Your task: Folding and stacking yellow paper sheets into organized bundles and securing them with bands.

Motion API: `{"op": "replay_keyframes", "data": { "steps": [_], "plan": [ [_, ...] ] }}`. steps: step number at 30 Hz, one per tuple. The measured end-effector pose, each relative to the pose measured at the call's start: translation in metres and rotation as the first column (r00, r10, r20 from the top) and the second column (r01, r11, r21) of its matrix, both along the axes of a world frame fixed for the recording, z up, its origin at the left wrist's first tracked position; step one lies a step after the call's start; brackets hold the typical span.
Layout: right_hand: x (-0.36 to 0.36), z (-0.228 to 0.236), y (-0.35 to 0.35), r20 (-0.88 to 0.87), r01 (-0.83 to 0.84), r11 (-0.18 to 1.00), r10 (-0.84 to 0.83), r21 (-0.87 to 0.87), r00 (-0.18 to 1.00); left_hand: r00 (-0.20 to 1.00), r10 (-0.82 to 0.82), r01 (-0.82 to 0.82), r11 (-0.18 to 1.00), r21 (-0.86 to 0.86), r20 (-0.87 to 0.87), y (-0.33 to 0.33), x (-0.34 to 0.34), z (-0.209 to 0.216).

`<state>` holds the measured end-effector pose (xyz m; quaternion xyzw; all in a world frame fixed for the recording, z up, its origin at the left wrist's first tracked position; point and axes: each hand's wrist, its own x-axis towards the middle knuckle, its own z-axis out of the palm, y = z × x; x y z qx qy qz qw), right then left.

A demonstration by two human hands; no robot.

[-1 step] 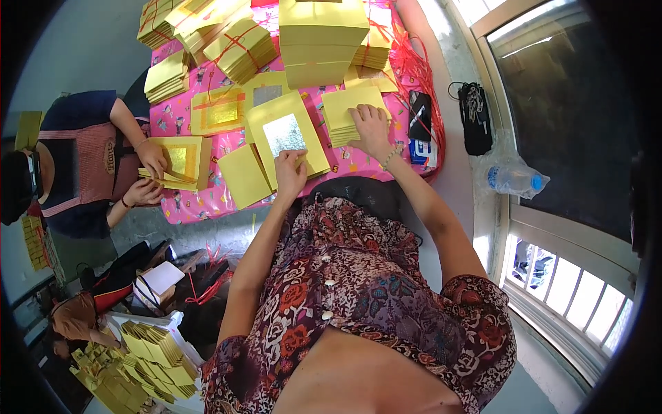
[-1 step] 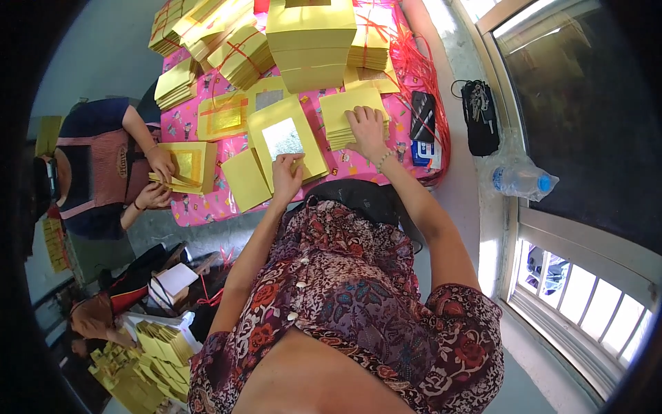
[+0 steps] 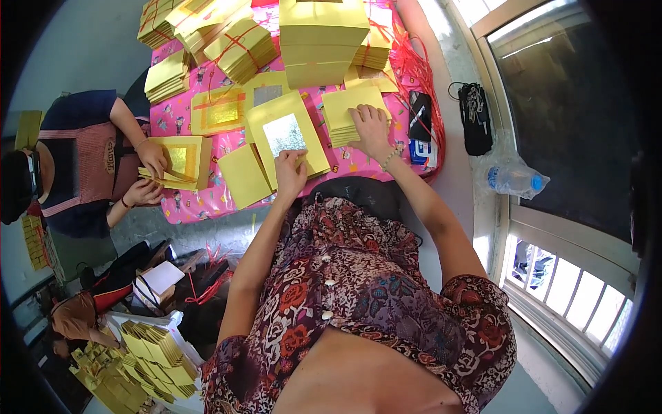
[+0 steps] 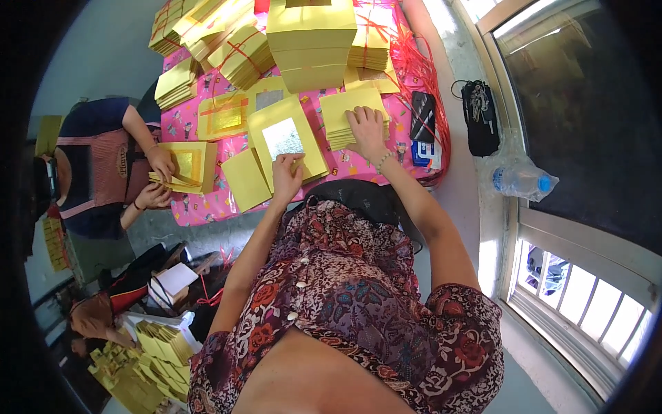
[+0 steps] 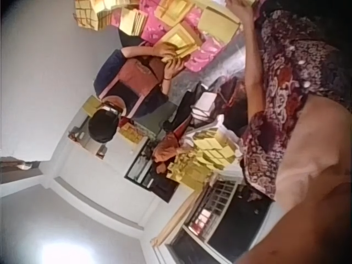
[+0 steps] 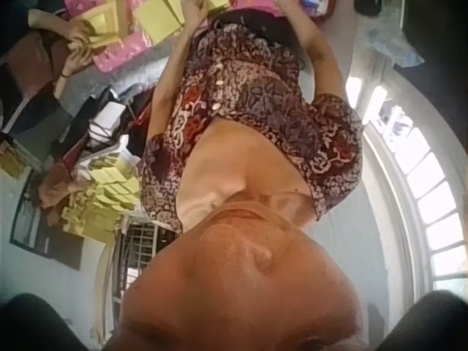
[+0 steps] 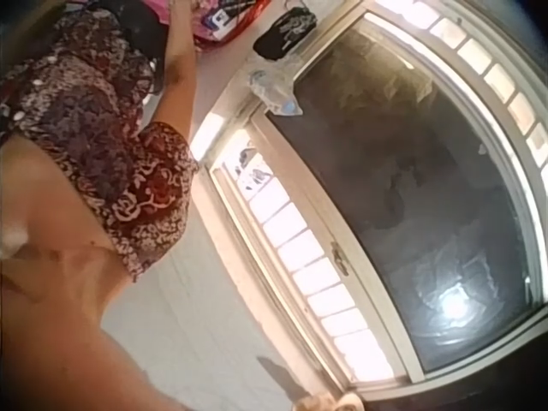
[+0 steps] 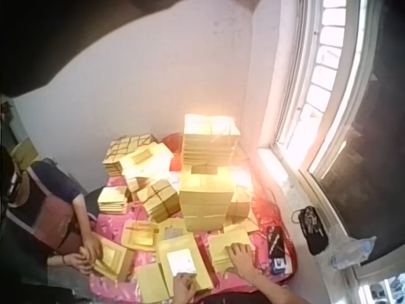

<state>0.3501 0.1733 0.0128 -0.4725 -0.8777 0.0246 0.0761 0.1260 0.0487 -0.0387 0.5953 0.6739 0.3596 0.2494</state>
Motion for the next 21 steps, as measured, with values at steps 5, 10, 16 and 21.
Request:
{"op": "replay_keyframes", "data": {
  "steps": [5,10,16,21],
  "plan": [
    [0.004,-0.007,0.001,-0.005,0.036,0.999,-0.035,0.012,0.999,1.0,-0.003,0.002,1.0,0.015,0.023,0.005,0.002,0.003],
    [0.003,0.003,0.002,-0.042,0.007,1.0,-0.006,0.002,0.999,0.994,-0.016,0.019,0.999,-0.032,0.105,0.004,-0.004,0.003],
    [0.009,0.005,0.022,-0.327,0.188,0.982,-0.171,0.024,0.93,0.994,-0.018,0.014,0.999,0.042,0.106,0.012,0.003,0.011],
    [0.062,-0.036,0.071,-0.399,0.529,0.831,-0.55,-0.173,0.734,0.972,-0.054,0.022,0.989,0.144,0.23,0.045,0.032,0.047]
  ]
}}
